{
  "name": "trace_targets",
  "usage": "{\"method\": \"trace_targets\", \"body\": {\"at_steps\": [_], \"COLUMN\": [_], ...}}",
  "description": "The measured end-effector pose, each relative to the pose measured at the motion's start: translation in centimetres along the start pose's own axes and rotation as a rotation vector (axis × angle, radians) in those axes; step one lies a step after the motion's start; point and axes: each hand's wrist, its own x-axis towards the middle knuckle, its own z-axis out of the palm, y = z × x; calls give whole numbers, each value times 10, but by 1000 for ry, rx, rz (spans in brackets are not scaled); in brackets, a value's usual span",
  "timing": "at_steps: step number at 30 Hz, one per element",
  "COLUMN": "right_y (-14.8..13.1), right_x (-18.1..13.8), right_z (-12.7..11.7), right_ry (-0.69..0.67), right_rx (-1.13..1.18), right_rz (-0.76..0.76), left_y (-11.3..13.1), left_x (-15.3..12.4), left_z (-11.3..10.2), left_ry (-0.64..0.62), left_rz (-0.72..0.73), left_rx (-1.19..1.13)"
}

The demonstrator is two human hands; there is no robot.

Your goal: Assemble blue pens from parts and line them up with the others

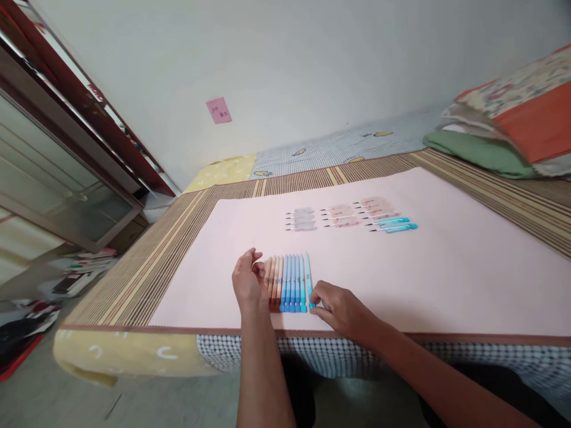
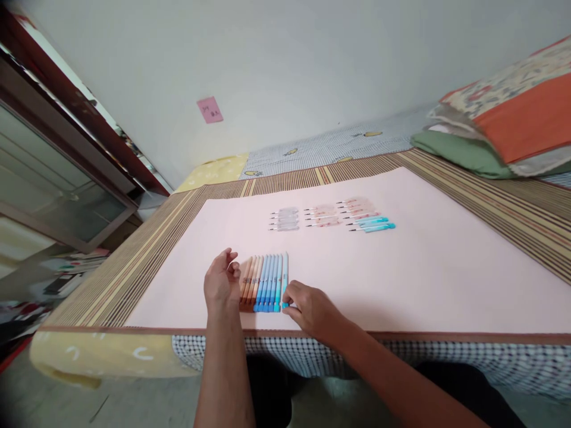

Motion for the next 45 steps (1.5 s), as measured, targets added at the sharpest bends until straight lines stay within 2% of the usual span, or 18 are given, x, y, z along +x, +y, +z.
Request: {"method": "trace_targets", "body": {"at_steps": [7,20,30,45], "right_y": [0,0,-5,-4], "right_x": [0,-4,-2,-2], "right_z": [4,8,8,13], "right_ry": [13,24,-4,48], "right_rx": [2,-46,-69,-135], "right_rz": [-36,-86,-73,-122], "left_y": [3,-2,-4,-5], "left_x": [1,-1,-2,-4], "left_z": [-4,2,4,9], "left_ry": [16,2,-14,-6], "left_rz": [-33,-89,-107,-137], "left_rx": [-23,-39,-40,-60]}}
